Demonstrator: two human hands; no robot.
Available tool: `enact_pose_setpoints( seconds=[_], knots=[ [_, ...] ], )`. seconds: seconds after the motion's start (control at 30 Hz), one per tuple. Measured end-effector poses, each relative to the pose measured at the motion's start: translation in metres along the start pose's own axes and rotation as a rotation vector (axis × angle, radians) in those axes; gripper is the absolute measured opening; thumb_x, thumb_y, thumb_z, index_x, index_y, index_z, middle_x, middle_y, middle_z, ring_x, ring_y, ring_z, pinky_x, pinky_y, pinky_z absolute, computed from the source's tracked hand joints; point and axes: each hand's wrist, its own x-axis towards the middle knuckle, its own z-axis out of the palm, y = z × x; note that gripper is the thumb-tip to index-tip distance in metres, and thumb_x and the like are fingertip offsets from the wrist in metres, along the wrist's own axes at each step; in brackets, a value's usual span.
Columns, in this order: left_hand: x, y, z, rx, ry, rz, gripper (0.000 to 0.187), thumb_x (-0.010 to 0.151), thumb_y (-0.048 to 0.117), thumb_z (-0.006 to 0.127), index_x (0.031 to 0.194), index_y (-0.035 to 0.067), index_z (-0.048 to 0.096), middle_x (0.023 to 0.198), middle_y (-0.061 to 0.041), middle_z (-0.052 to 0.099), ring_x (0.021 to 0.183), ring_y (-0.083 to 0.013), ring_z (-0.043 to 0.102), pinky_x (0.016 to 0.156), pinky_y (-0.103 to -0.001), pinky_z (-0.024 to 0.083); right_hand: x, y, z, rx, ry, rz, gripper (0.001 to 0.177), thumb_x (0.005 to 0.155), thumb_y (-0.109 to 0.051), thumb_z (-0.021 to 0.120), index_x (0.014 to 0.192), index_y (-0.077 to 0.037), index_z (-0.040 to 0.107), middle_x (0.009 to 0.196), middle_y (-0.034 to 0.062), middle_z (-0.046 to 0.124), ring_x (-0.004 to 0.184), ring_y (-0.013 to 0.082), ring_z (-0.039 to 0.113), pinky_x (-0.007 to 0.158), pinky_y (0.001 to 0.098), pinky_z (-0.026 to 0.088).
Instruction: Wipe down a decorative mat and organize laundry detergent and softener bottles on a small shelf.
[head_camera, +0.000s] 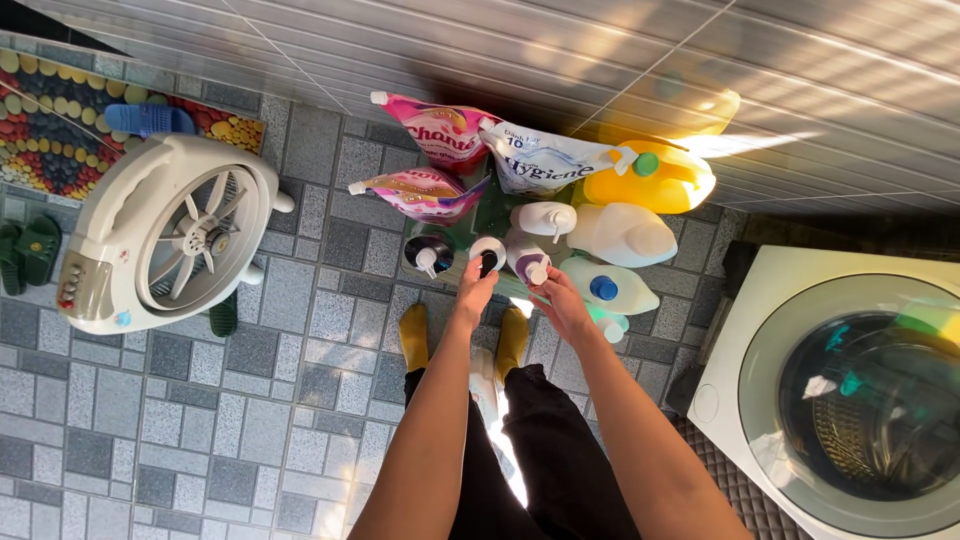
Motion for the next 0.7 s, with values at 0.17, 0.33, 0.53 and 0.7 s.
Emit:
enact_pose_setpoints(
  seconds=[0.17, 0.33, 0.53, 0.7],
  knots=[
    [-0.001, -0.016, 0.001, -0.001, 0.058, 0.086, 0.062, 0.091, 0.013, 0.069, 0.147, 0.003, 0.046, 0.124, -0.009, 0.069, 0.110, -0.0158, 0.064, 0.093, -0.029, 0.049, -0.009, 0.010, 0.000, -0.003, 0.060, 0.025, 0.048, 0.095, -0.010, 0.053, 0.142, -0.011, 0.047, 0.125, 0.0036, 0.062, 0.118, 0.0155, 0.059, 0.106, 0.0396, 0.047],
    [-0.022, -0.011, -0.007, 0.169, 0.124, 0.112, 0.057, 0.085, 0.013, 0.073, 0.140, 0.005, 0.057, 0.112, -0.010, 0.075, 0.098, -0.0176, 0.069, 0.087, -0.032, 0.053, -0.015, 0.012, 0.007, 0.001, 0.081, 0.023, 0.052, 0.093, -0.009, 0.057, 0.143, -0.011, 0.045, 0.126, 0.0052, 0.060, 0.116, 0.0167, 0.058, 0.102, 0.0400, 0.049],
    [-0.033, -0.005, -0.019, 0.263, 0.096, 0.096, 0.061, 0.086, 0.018, 0.072, 0.144, 0.007, 0.054, 0.112, -0.010, 0.076, 0.099, -0.0186, 0.071, 0.088, -0.034, 0.053, 0.027, 0.038, -0.033, -0.483, 0.306, -0.118, 0.045, 0.095, -0.013, 0.058, 0.138, -0.003, 0.051, 0.125, 0.0141, 0.065, 0.116, 0.0228, 0.064, 0.099, 0.0393, 0.053],
    [-0.026, -0.013, -0.022, 0.372, 0.115, 0.132, 0.063, 0.090, 0.024, 0.074, 0.146, 0.007, 0.052, 0.128, -0.015, 0.067, 0.110, -0.0233, 0.065, 0.093, -0.037, 0.051, -0.005, -0.057, 0.024, -0.863, 0.593, -0.696, 0.045, 0.103, -0.024, 0.058, 0.139, 0.002, 0.050, 0.119, 0.0251, 0.058, 0.104, 0.0336, 0.062, 0.094, 0.0430, 0.051]
  ],
)
